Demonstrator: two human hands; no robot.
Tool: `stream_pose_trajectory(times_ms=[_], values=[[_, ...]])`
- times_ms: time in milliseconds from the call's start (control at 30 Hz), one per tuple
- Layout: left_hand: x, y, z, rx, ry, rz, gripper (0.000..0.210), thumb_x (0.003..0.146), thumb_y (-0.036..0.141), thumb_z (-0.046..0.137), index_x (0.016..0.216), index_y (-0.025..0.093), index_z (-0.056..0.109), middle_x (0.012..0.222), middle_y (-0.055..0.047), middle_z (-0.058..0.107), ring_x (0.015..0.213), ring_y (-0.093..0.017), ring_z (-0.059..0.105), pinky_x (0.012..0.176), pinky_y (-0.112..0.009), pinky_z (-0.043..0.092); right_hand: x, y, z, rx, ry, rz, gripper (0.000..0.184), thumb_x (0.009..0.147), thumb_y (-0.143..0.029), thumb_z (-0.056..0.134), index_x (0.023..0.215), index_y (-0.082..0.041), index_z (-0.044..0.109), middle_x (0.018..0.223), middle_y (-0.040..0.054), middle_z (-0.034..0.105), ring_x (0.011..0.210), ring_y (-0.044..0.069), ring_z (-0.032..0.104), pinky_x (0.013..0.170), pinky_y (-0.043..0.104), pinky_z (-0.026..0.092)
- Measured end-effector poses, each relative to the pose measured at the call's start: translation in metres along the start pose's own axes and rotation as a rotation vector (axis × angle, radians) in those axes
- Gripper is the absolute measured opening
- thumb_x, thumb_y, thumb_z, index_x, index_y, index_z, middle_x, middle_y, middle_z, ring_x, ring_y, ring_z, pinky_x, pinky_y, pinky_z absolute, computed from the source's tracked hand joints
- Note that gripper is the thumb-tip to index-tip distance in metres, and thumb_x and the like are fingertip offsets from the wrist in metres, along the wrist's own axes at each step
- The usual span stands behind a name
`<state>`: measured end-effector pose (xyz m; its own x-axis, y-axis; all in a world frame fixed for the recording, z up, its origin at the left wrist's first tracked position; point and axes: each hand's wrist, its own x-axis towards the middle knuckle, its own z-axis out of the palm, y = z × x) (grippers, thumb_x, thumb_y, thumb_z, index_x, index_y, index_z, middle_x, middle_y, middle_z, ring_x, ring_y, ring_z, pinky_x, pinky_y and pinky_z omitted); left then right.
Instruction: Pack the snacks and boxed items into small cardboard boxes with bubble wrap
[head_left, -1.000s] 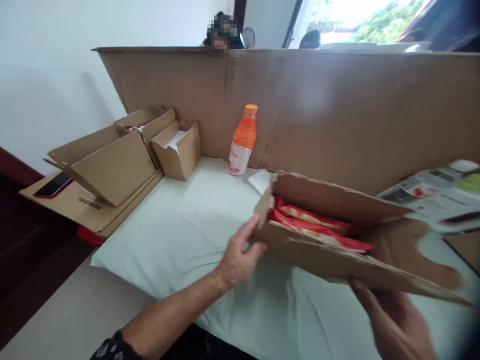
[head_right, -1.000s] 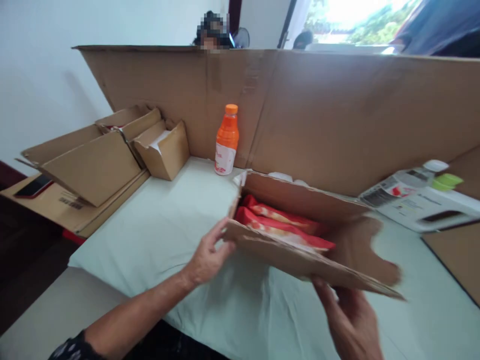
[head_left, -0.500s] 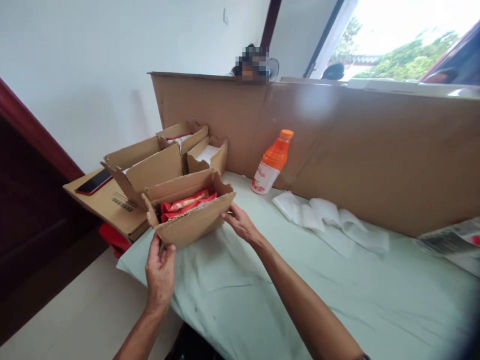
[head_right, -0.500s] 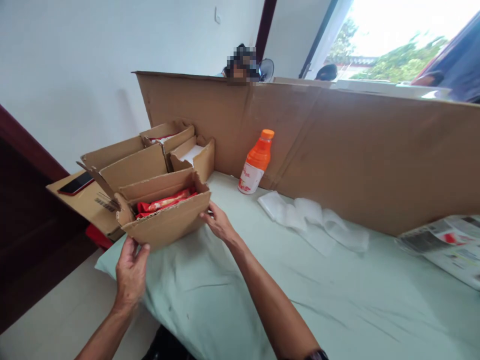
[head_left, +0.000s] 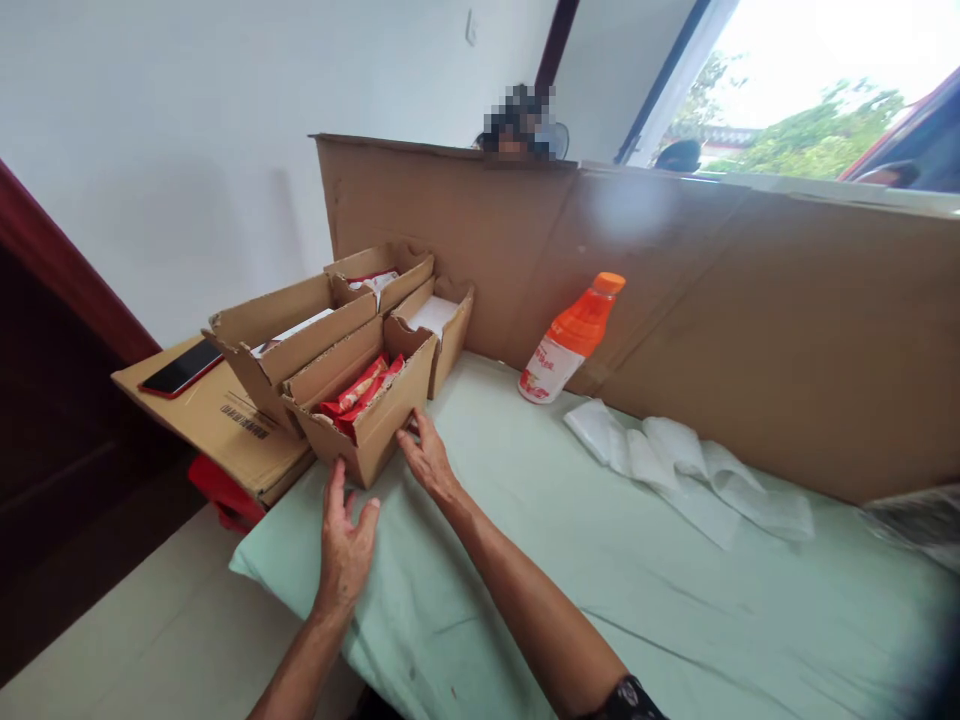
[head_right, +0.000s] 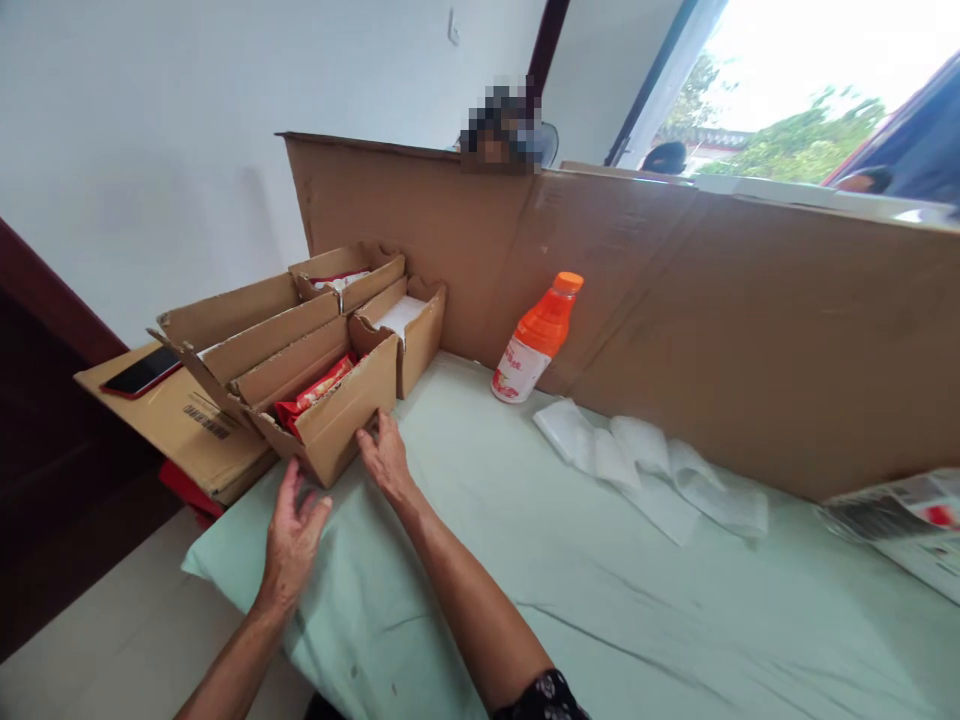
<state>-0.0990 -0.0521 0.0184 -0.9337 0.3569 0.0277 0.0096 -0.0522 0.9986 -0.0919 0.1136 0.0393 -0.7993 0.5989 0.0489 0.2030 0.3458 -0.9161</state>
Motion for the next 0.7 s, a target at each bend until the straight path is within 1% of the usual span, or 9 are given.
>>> stream_pose_trajectory(times_ms=[133, 200, 233, 300, 400, 467, 533, 600, 700], values=[[-0.024, -0.007, -0.017, 0.093, 0.04, -0.101, 0.062, 0.083, 0.046, 0.064, 0.14, 0.023, 0.049, 0.151, -0.013, 0.045, 0.14, -0.032, 0.044, 0.118, -0.051, 0.034, -0.047, 0.005, -0.012, 0.064, -0.052, 0.031, 0.043, 0.086, -0.035, 0.059, 0.125, -0.019, 0.063, 0.143, 0.0136, 0.053, 0.111, 0.025, 0.063, 0.097, 0.041, 0.049], [-0.044, -0.001, -0.02, 0.082, -0.015, -0.143, 0.056, 0.08, 0.049, 0.068, 0.128, 0.021, 0.058, 0.14, -0.014, 0.056, 0.131, -0.034, 0.052, 0.114, -0.053, 0.039, -0.079, 0.004, -0.02, 0.098, -0.07, 0.053, 0.036, 0.086, -0.044, 0.06, 0.111, -0.019, 0.07, 0.124, 0.0113, 0.066, 0.1, 0.024, 0.066, 0.091, 0.04, 0.052], [-0.054, 0.005, -0.018, 0.03, -0.109, -0.162, 0.052, 0.079, 0.048, 0.07, 0.122, 0.021, 0.062, 0.133, -0.014, 0.062, 0.127, -0.034, 0.056, 0.111, -0.053, 0.042, -0.097, 0.001, -0.024, 0.153, -0.083, 0.076, 0.039, 0.087, -0.049, 0.059, 0.106, -0.018, 0.072, 0.112, 0.0103, 0.07, 0.096, 0.024, 0.066, 0.088, 0.039, 0.052], [-0.074, 0.023, -0.011, -0.168, -0.406, -0.209, 0.045, 0.078, 0.049, 0.07, 0.113, 0.02, 0.068, 0.121, -0.014, 0.069, 0.12, -0.035, 0.062, 0.105, -0.053, 0.049, -0.134, -0.009, -0.032, 0.414, -0.124, 0.167, 0.052, 0.089, -0.062, 0.052, 0.103, -0.017, 0.073, 0.1, 0.0096, 0.073, 0.094, 0.025, 0.068, 0.088, 0.042, 0.052], [-0.098, 0.054, 0.008, -0.512, -0.813, -0.27, 0.049, 0.081, 0.059, 0.059, 0.114, 0.024, 0.07, 0.118, -0.014, 0.072, 0.113, -0.038, 0.066, 0.099, -0.061, 0.052, -0.191, -0.033, -0.042, 1.052, -0.157, 0.289, 0.071, 0.087, -0.079, 0.04, 0.106, -0.019, 0.073, 0.106, 0.0104, 0.073, 0.109, 0.027, 0.066, 0.107, 0.047, 0.04], [-0.109, 0.067, 0.022, -0.613, -0.943, -0.32, 0.061, 0.08, 0.07, 0.051, 0.123, 0.03, 0.066, 0.127, -0.013, 0.069, 0.113, -0.041, 0.066, 0.098, -0.068, 0.05, -0.223, -0.048, -0.047, 1.333, -0.03, 0.271, 0.074, 0.084, -0.083, 0.039, 0.106, -0.021, 0.072, 0.11, 0.0093, 0.073, 0.117, 0.025, 0.062, 0.117, 0.042, 0.028], [-0.118, 0.071, 0.039, -0.616, -0.995, -0.352, 0.068, 0.077, 0.076, 0.048, 0.131, 0.036, 0.059, 0.139, -0.01, 0.062, 0.12, -0.044, 0.062, 0.1, -0.072, 0.047, -0.248, -0.055, -0.055, 1.418, 0.173, 0.18, 0.07, 0.083, -0.082, 0.043, 0.105, -0.021, 0.072, 0.114, 0.0086, 0.071, 0.121, 0.022, 0.059, 0.119, 0.037, 0.024], [-0.128, 0.066, 0.06, -0.6, -1.016, -0.37, 0.07, 0.078, 0.077, 0.045, 0.135, 0.038, 0.055, 0.148, -0.009, 0.054, 0.129, -0.046, 0.054, 0.102, -0.073, 0.044, -0.269, -0.053, -0.067, 1.386, 0.328, 0.08, 0.068, 0.083, -0.081, 0.046, 0.103, -0.021, 0.072, 0.116, 0.009, 0.07, 0.12, 0.023, 0.058, 0.115, 0.038, 0.03], [-0.16, 0.053, 0.091, -0.553, -1.099, -0.341, 0.064, 0.08, 0.073, 0.051, 0.134, 0.04, 0.054, 0.154, -0.007, 0.047, 0.134, -0.047, 0.048, 0.098, -0.071, 0.049, -0.3, -0.035, -0.086, 1.293, 0.462, 0.028, 0.068, 0.082, -0.082, 0.047, 0.097, -0.021, 0.07, 0.107, 0.0088, 0.07, 0.11, 0.025, 0.061, 0.103, 0.04, 0.04]])
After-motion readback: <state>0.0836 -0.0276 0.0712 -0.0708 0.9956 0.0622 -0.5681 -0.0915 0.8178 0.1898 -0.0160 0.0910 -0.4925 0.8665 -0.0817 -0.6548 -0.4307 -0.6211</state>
